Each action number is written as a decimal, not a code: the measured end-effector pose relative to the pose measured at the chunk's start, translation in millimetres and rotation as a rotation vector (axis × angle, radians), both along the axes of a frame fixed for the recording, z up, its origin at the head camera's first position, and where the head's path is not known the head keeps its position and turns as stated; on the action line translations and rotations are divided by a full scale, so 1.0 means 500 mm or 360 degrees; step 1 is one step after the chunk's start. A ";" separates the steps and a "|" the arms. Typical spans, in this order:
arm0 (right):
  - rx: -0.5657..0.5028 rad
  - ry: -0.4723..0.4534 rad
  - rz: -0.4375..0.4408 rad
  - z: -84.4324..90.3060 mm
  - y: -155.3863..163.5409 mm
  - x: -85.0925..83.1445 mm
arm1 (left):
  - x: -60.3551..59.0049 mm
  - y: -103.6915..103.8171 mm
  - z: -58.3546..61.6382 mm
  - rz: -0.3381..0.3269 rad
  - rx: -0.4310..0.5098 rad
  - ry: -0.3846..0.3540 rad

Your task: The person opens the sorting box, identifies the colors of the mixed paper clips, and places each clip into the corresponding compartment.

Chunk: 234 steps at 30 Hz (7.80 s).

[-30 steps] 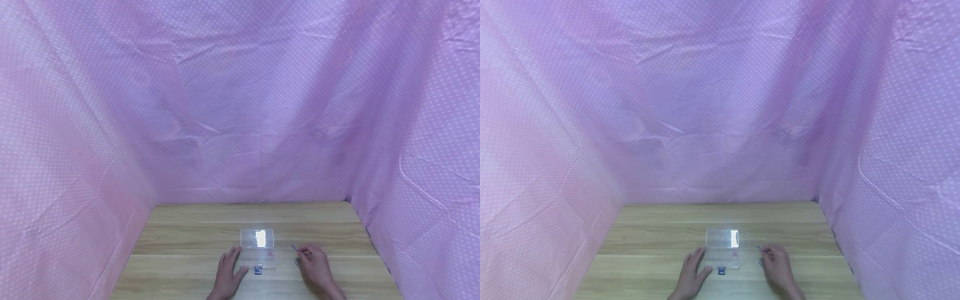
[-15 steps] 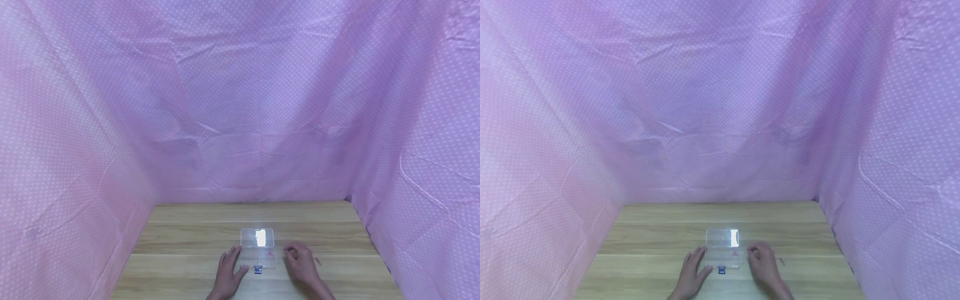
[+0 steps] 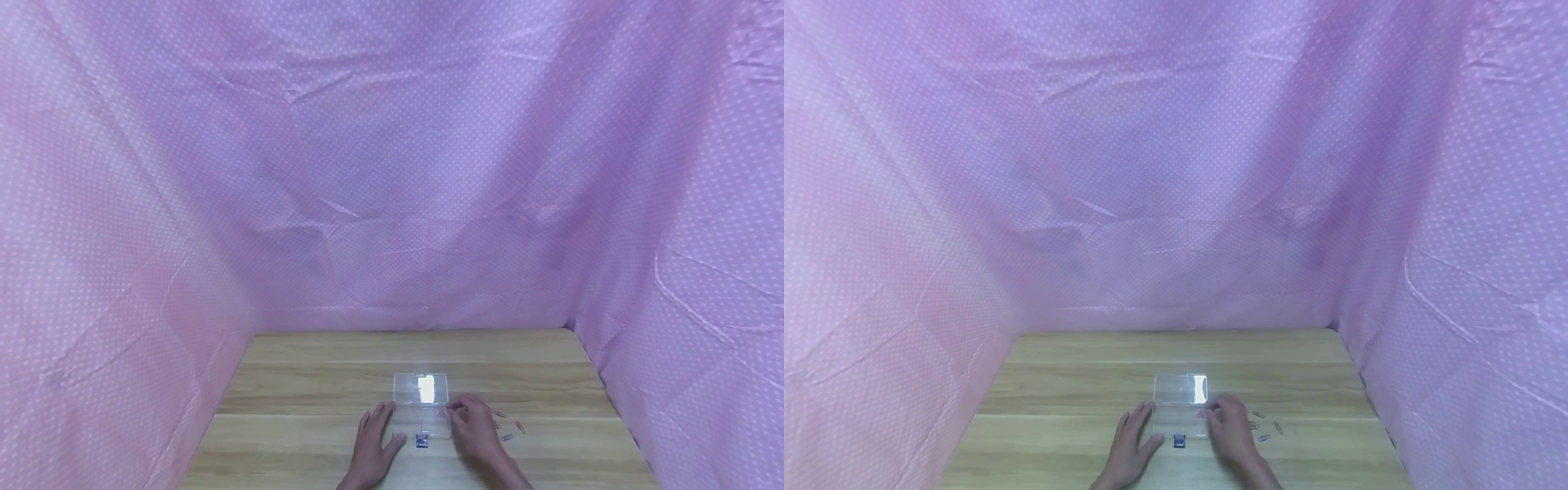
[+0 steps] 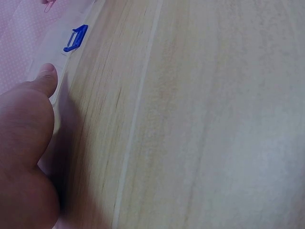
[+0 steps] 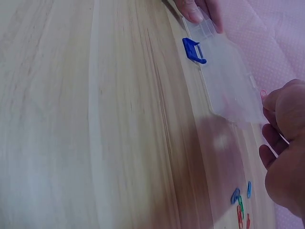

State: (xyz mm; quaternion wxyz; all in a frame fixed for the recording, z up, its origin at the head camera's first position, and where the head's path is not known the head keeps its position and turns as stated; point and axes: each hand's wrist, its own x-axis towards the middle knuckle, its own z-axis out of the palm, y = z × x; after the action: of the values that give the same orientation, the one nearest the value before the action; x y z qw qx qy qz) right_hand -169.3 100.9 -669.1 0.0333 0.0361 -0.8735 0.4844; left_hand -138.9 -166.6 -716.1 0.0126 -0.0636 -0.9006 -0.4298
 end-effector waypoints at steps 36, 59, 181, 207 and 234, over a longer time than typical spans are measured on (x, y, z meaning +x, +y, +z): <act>0.0092 0.0075 -0.0004 -0.011 -0.018 -0.005 | 0.002 0.000 0.001 -0.0002 0.0045 -0.0077; 0.0176 0.0021 0.0067 0.000 0.009 0.018 | 0.003 0.002 0.010 -0.0026 0.0000 0.0018; 0.0321 -0.0065 -0.0191 -0.051 0.136 -0.045 | 0.009 0.002 0.000 0.0022 -0.0004 0.0108; 0.0263 -0.0055 -0.0270 -0.051 0.147 -0.047 | 0.003 0.000 -0.007 0.0014 -0.0038 0.0061; 0.0048 -0.0217 -0.0269 -0.022 0.140 -0.019 | 0.004 0.001 -0.010 -0.0006 -0.0031 0.0163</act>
State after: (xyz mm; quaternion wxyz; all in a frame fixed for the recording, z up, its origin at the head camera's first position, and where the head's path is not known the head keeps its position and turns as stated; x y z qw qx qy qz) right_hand -178.8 170.8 -680.2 0.0141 -0.0704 -0.8808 0.4681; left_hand -136.8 -166.3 -721.1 0.0573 -0.0875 -0.9028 -0.4173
